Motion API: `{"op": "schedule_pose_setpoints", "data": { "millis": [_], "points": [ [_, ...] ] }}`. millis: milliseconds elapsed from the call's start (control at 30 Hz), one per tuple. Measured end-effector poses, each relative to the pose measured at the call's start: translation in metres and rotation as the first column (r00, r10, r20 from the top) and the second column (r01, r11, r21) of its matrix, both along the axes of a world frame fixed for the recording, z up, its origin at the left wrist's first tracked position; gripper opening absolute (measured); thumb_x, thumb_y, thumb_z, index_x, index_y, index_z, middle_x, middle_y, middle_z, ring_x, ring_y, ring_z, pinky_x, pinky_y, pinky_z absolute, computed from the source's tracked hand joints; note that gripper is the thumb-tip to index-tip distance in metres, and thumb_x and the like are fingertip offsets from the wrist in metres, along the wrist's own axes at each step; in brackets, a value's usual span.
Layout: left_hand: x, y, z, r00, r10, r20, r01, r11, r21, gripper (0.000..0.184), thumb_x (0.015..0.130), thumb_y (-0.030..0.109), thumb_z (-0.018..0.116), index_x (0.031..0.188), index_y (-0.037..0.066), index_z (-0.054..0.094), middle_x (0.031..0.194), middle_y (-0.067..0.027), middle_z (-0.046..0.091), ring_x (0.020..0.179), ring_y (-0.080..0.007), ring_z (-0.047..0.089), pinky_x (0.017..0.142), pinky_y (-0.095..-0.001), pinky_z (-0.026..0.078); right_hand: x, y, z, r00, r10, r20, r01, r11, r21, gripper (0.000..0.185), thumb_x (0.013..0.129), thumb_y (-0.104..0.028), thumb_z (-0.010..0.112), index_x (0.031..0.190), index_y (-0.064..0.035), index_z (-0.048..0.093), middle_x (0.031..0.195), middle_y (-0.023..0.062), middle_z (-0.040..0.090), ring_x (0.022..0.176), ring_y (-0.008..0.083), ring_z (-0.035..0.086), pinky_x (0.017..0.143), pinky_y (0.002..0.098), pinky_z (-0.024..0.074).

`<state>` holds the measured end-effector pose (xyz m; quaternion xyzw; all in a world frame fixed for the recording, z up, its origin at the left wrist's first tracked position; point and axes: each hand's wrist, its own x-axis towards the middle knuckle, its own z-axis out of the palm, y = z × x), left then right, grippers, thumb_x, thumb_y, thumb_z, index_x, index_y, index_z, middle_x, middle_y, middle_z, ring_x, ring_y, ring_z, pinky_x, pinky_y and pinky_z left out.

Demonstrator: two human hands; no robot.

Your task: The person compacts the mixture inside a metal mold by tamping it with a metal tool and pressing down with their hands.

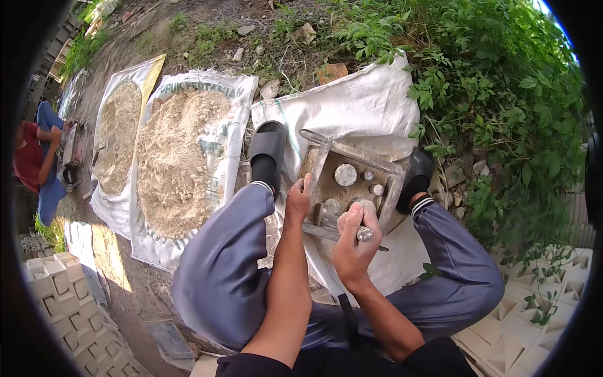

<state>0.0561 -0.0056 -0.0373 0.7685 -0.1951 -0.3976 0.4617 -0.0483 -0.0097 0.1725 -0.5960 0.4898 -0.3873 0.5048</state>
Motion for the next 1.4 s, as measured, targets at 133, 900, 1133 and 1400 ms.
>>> {"op": "schedule_pose_setpoints", "data": {
  "millis": [133, 900, 1133, 1400],
  "points": [
    [-0.001, 0.005, -0.006, 0.999, 0.028, 0.039, -0.029, 0.999, 0.018, 0.06, 0.098, 0.054, 0.04, 0.108, 0.0, 0.065, 0.1, -0.0286, 0.065, 0.101, -0.0451, 0.06, 0.087, -0.0443, 0.045, -0.002, 0.019, -0.01, 1.0, -0.028, 0.002, 0.028, 0.999, -0.037, 0.028, 0.102, -0.008, 0.045, 0.075, -0.0017, 0.042, 0.066, 0.0018, 0.044, 0.06, 0.0068, 0.04, 0.053, 0.0256, 0.0335],
    [0.0, 0.005, -0.009, 0.999, 0.009, 0.039, -0.01, 1.0, 0.006, 0.06, 0.1, 0.052, 0.039, 0.114, 0.0, 0.065, 0.106, -0.028, 0.065, 0.106, -0.0434, 0.06, 0.09, -0.0436, 0.045, -0.002, 0.027, 0.004, 0.982, -0.099, 0.159, 0.099, 0.995, 0.007, 0.029, 0.103, -0.007, 0.04, 0.074, -0.005, 0.036, 0.066, 0.0005, 0.041, 0.06, 0.0071, 0.036, 0.053, 0.025, 0.0303],
    [0.004, 0.0, -0.013, 1.0, -0.012, -0.001, 0.012, 0.999, -0.031, 0.061, 0.1, 0.052, 0.038, 0.113, -0.001, 0.065, 0.103, -0.0281, 0.065, 0.102, -0.042, 0.061, 0.089, -0.0423, 0.045, 0.0, 0.03, 0.012, 0.992, -0.046, 0.115, 0.059, 0.992, -0.111, 0.029, 0.104, -0.009, 0.038, 0.075, -0.0054, 0.035, 0.062, -0.0002, 0.037, 0.056, 0.0066, 0.034, 0.051, 0.0235, 0.029],
    [0.001, 0.001, -0.018, 1.0, -0.017, -0.014, 0.017, 0.999, -0.035, 0.063, 0.101, 0.052, 0.037, 0.121, -0.002, 0.062, 0.111, -0.0255, 0.066, 0.109, -0.0354, 0.062, 0.095, -0.0382, 0.044, 0.017, -0.004, 0.017, 0.984, -0.158, 0.08, 0.159, 0.987, 0.001, 0.031, 0.104, -0.01, 0.043, 0.074, -0.0059, 0.035, 0.066, -0.0028, 0.035, 0.06, 0.0045, 0.033, 0.052, 0.023, 0.0291]
  ]
}}
